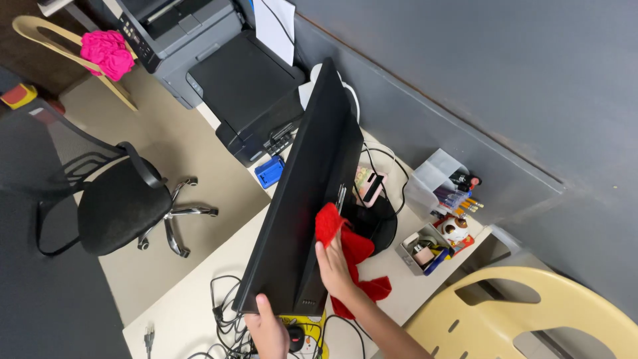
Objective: The recorder wipes down a computer monitor, keyboard, and various desk items using a red cloth.
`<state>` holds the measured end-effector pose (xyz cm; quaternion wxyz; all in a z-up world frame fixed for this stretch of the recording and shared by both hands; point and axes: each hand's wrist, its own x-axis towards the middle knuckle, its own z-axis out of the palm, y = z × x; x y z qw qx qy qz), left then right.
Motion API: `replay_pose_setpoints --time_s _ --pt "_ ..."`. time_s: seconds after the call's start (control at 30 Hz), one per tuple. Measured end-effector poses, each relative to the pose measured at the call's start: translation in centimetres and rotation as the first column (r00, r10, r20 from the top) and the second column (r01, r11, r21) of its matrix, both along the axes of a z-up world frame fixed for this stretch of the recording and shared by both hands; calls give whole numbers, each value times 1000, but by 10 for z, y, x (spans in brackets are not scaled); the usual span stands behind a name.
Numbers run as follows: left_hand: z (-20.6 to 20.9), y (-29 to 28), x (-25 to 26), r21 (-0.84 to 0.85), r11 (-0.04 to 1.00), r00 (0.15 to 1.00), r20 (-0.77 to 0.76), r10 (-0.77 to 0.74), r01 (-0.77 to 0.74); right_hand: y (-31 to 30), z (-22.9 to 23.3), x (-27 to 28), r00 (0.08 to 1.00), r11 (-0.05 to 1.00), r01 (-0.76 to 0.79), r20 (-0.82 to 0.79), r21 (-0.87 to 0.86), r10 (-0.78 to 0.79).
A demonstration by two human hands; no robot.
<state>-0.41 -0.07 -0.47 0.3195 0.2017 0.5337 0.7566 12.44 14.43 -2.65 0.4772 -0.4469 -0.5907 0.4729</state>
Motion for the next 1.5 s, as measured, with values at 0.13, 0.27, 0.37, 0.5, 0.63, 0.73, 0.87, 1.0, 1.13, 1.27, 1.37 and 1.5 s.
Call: replay_pose_setpoints --time_s 0.13,0.27,0.37,0.5,0.63,0.73,0.87,1.0,1.13,1.27,1.37,1.5 --pt "0 -5 -4 75 994 997 13 -78 77 31 22 0 991 997 31 -128 -72 -40" --pt "-22 -10 -13 63 992 994 12 -109 108 127 3 11 979 988 125 -175 86 -109" --pt "-37 -15 -12 -13 996 994 -68 -88 87 175 -26 18 988 982 153 -24 108 -151" --pt "-35 -16 -5 -115 990 967 -231 -105 81 146 -67 6 982 986 136 121 93 -147" --pt "-31 -14 2 -109 990 961 -252 -118 93 64 -2 12 992 989 98 73 113 -107" --pt "-42 -17 0 -104 988 940 -313 -137 110 76 5 24 996 995 89 -10 34 -89" --pt "-85 -28 -6 -138 988 939 -325 -115 73 94 19 35 990 996 53 -129 -74 -62" --pt "-142 -48 -19 -217 975 968 -230 -98 47 110 41 48 967 985 14 -248 -172 -57" --pt "-81 -38 8 1 991 911 -393 -124 136 117 40 53 931 969 -33 -361 -247 -60" --pt "-146 -56 0 51 983 881 -452 -137 179 53 30 58 940 977 21 -328 -213 -92" --pt "-206 -73 -15 -451 886 952 -210 -224 110 25 23 65 954 997 60 -297 40 -45" --pt "-150 -64 -3 -225 947 940 -202 -274 228 12 9 72 995 984 78 -77 162 -67"
